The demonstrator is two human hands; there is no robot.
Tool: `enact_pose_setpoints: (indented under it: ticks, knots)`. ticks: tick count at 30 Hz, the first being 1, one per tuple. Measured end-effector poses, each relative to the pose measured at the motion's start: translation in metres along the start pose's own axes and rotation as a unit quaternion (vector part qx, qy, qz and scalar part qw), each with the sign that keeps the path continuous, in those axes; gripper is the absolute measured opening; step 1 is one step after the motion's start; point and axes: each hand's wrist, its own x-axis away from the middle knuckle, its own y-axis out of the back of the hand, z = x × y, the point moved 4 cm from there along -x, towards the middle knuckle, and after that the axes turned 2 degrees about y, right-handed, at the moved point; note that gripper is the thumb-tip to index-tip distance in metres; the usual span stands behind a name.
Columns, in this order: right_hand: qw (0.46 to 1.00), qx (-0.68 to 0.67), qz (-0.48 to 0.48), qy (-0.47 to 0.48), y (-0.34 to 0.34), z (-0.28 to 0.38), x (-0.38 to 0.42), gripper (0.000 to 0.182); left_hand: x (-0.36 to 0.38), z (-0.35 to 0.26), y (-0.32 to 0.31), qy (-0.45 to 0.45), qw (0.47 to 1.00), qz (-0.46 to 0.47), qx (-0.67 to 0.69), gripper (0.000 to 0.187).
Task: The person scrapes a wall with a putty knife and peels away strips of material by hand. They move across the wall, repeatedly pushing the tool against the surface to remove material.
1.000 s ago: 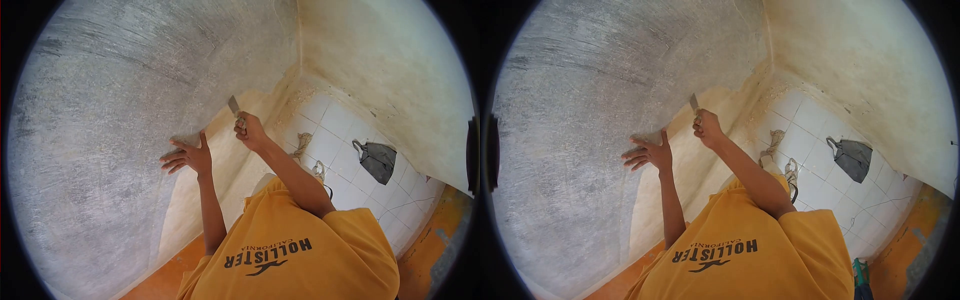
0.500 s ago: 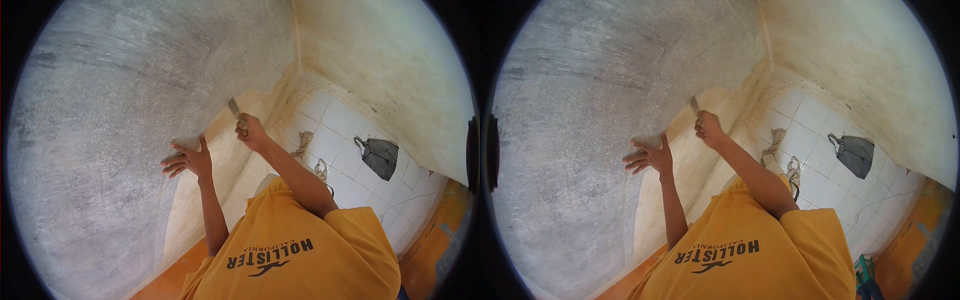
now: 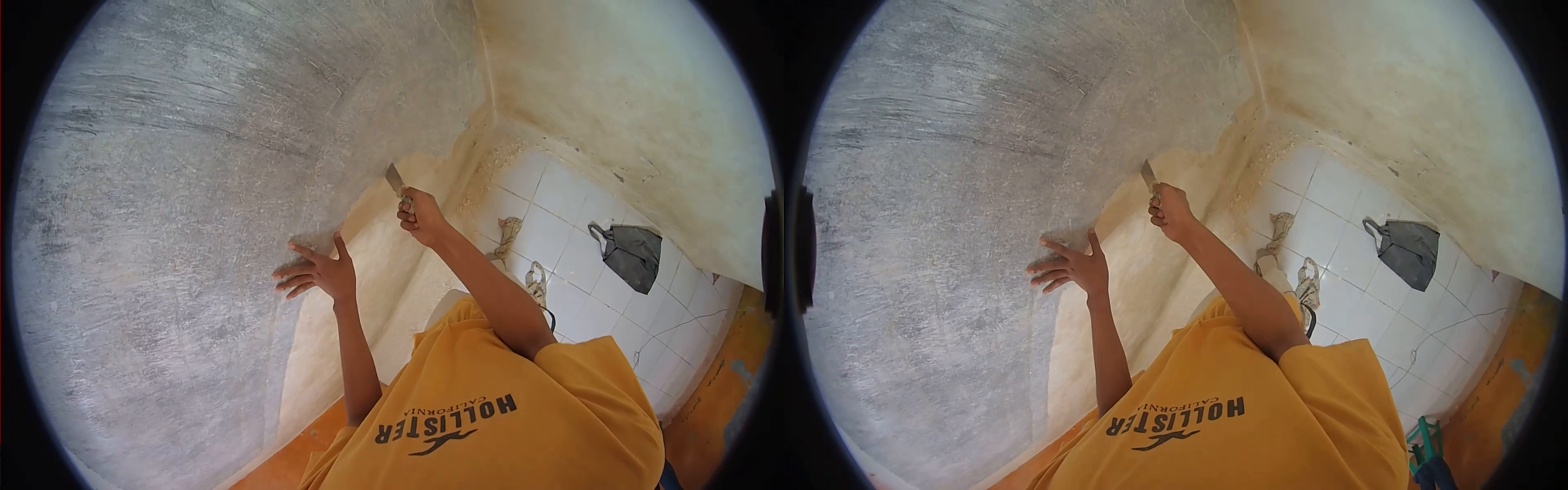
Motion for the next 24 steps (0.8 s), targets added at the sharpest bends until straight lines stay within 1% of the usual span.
enact_pose_setpoints:
  ticks: [3,6,9,12,14,16,18,21,24]
  knots:
    - [0.999,0.012,0.034,0.009,-0.016,-0.004,0.016,0.013,-0.002,0.000,0.001,-0.010,1.000,-0.011,-0.014,0.120]
    - [0.999,0.020,-0.017,0.047,-0.006,0.000,0.002,0.011,-0.001,0.002,0.000,-0.014,1.000,-0.009,-0.015,0.119]
    - [0.999,0.031,-0.006,0.015,-0.005,-0.004,0.007,0.014,0.004,0.001,-0.001,-0.016,1.000,-0.008,-0.005,0.118]
    - [0.998,0.033,-0.015,0.045,-0.017,-0.008,0.013,0.008,-0.002,0.001,-0.002,-0.025,0.999,-0.016,-0.011,0.116]
    - [0.999,0.029,-0.012,0.042,-0.004,-0.004,0.000,0.009,0.002,0.001,-0.001,-0.024,1.000,-0.016,-0.007,0.115]
    - [0.999,0.035,-0.005,0.031,-0.001,0.000,0.002,0.009,0.002,0.000,-0.002,-0.022,1.000,-0.016,0.009,0.114]
    - [0.999,0.040,0.010,0.015,-0.004,-0.004,0.007,0.010,0.003,0.002,-0.001,-0.023,1.000,-0.019,-0.002,0.113]
    - [0.997,0.045,-0.016,0.067,0.000,-0.002,-0.013,0.009,0.002,0.002,-0.005,-0.017,1.000,-0.004,-0.005,0.112]
    - [0.998,0.058,0.000,0.039,0.005,0.002,-0.006,0.011,0.003,0.002,-0.005,-0.010,1.000,0.004,0.008,0.110]
